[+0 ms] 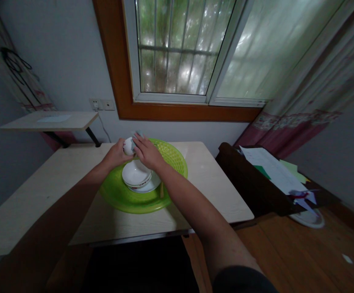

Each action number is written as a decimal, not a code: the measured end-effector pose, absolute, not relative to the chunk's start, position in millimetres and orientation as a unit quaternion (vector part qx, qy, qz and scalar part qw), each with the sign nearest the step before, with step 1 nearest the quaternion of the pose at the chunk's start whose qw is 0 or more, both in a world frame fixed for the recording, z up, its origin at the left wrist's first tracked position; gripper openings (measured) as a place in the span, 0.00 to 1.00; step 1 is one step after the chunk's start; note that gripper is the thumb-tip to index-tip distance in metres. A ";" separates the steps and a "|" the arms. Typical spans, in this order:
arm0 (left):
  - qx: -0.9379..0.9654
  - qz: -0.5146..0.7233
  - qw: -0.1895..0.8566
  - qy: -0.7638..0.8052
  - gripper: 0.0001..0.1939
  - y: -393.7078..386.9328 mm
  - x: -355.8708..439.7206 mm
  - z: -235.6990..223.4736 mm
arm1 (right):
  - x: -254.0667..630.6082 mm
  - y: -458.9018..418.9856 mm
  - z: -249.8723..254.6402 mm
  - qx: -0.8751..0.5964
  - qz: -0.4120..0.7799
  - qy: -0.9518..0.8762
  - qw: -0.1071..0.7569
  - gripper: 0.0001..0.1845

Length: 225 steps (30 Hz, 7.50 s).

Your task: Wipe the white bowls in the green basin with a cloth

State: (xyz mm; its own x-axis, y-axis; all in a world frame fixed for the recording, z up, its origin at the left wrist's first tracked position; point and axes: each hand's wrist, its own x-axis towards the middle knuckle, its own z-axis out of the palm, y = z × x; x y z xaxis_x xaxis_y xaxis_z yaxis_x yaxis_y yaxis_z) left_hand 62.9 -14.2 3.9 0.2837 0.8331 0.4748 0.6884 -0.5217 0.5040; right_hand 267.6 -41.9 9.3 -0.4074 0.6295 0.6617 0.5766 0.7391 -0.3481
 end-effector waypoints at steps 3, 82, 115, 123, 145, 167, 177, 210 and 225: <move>0.803 0.360 0.104 0.464 0.26 -12.9 62.4 4.4 | 259.8 -50.7 15.3 -0.329 -0.006 -0.875 0.356 0.25; 0.713 0.407 0.116 0.559 0.29 -10.7 60.7 10.5 | 279.7 -29.5 -0.3 -0.398 0.101 -0.809 0.420 0.35; 0.752 0.388 0.134 0.516 0.31 -17.8 61.4 10.6 | 280.6 -22.4 -8.5 -0.453 0.090 -0.755 0.466 0.36; 0.767 0.377 0.112 0.507 0.30 -15.2 61.4 6.9 | 274.0 -39.8 7.6 -0.381 -0.001 -0.814 0.437 0.28; 0.763 0.381 0.104 0.511 0.30 -20.5 62.4 11.4 | 283.0 -16.9 -10.6 -0.453 0.208 -0.711 0.495 0.48; 0.794 0.341 0.106 0.492 0.27 -21.6 62.7 11.2 | 265.7 -46.9 14.9 -0.346 0.031 -0.843 0.411 0.31; 0.773 0.372 0.118 0.500 0.31 -22.5 62.5 12.4 | 281.7 -20.7 -6.4 -0.434 0.140 -0.737 0.499 0.44; 0.799 0.352 0.095 0.479 0.29 -22.6 62.9 12.0 | 277.9 -31.3 6.2 -0.408 0.074 -0.775 0.478 0.38; 0.722 0.437 0.124 0.521 0.30 -18.6 60.4 15.0 | 278.0 -34.6 3.2 -0.404 0.100 -0.780 0.468 0.38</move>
State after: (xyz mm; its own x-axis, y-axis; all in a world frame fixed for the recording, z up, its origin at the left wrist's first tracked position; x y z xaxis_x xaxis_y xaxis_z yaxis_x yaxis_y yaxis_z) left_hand 60.4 -18.6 15.0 0.0744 0.8611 0.5030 0.6447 -0.4264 0.6345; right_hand 278.0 -34.6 3.2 -0.2361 0.7230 0.6493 0.5360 0.6542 -0.5336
